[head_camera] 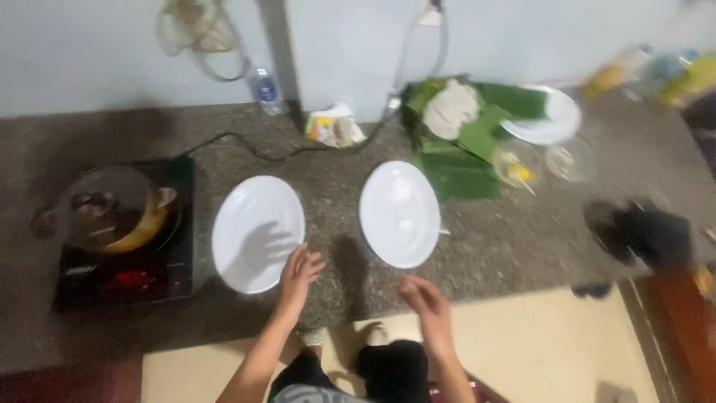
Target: Wiping banana leaves clean with a cloth on a plate in preparation for food use.
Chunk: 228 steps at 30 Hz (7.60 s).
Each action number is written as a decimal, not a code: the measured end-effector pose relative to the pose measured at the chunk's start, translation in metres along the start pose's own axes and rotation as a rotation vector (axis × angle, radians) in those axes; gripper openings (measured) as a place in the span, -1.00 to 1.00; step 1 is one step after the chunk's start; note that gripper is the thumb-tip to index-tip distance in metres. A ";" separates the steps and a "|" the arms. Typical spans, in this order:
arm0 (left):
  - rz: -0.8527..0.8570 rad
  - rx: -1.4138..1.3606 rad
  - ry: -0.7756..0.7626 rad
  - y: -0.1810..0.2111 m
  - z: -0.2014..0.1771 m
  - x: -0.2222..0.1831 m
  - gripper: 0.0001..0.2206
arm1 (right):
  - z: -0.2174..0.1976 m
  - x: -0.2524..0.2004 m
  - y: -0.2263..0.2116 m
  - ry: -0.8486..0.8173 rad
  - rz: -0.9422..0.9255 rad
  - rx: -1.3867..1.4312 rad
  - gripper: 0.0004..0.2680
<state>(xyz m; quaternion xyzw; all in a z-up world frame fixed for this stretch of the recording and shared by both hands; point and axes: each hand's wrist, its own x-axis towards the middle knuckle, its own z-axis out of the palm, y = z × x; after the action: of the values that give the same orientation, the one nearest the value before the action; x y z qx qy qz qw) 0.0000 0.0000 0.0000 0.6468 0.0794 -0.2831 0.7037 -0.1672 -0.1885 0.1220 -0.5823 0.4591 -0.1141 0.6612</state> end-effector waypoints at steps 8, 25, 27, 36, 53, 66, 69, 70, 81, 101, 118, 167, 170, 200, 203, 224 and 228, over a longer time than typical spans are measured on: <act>0.284 0.067 0.132 -0.055 -0.005 0.090 -0.66 | -0.032 0.143 0.007 -0.159 -0.042 -0.103 -0.85; -0.322 -0.363 1.103 -0.014 -0.016 0.000 -0.39 | -0.058 0.228 0.057 -0.038 0.298 -0.265 -0.55; -0.274 -0.384 1.011 -0.020 -0.027 0.008 -0.47 | -0.052 0.230 0.057 -0.035 0.319 -0.186 -0.57; -0.310 -0.384 0.917 -0.014 -0.056 0.022 -0.61 | -0.033 0.239 0.090 0.006 0.267 -0.114 -0.76; -0.177 -0.301 0.776 -0.027 -0.079 -0.057 -0.79 | 0.106 0.225 0.140 -0.136 0.219 0.062 -0.80; 0.998 1.049 0.311 -0.183 -0.181 -0.030 -0.41 | 0.179 0.244 0.217 -0.198 0.136 -0.208 -0.88; -0.295 -0.317 0.609 -0.034 -0.075 -0.048 -0.54 | 0.159 0.247 0.225 -0.226 0.118 -0.243 -0.91; -0.293 -0.315 0.607 -0.043 -0.074 -0.044 -0.54 | 0.149 0.245 0.219 -0.236 0.112 -0.256 -0.91; -0.396 -0.255 0.331 -0.058 0.050 -0.024 -0.39 | -0.021 0.175 0.057 -0.120 0.323 0.217 -0.74; -0.501 -0.289 0.710 -0.127 0.259 0.011 -0.57 | -0.176 0.375 0.033 -0.243 -0.735 -0.785 -0.79; -0.396 -0.014 0.898 -0.171 0.216 0.013 -0.66 | -0.094 0.472 0.025 -0.161 -0.468 -0.904 -0.84; -0.154 0.507 0.398 0.067 0.167 0.153 -0.72 | -0.099 0.384 0.030 -0.389 -0.346 -0.729 -0.76; -0.046 0.624 0.569 0.087 0.098 0.210 -0.70 | -0.098 0.392 0.037 -0.264 -0.439 -0.917 -0.76; -0.118 0.167 -0.052 -0.009 0.273 0.135 -0.60 | -0.042 0.344 0.033 -0.413 -0.768 -0.498 -0.89; -0.071 0.355 0.044 -0.006 0.254 0.138 -0.74 | -0.032 0.340 0.041 -0.444 -0.758 -0.564 -0.80; 0.440 0.470 0.750 0.091 0.018 0.354 -0.56 | -0.107 0.376 0.064 -0.170 -0.284 -0.364 -0.80; 0.531 0.608 0.485 0.072 0.094 0.267 -0.47 | -0.125 0.412 0.029 -0.111 -0.635 -0.580 -0.83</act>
<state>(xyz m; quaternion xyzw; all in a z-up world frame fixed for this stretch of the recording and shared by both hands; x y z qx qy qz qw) 0.2332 -0.1686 -0.0515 0.8689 -0.0130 0.0555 0.4916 -0.0437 -0.5454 -0.0863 -0.8615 0.2341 -0.1467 0.4260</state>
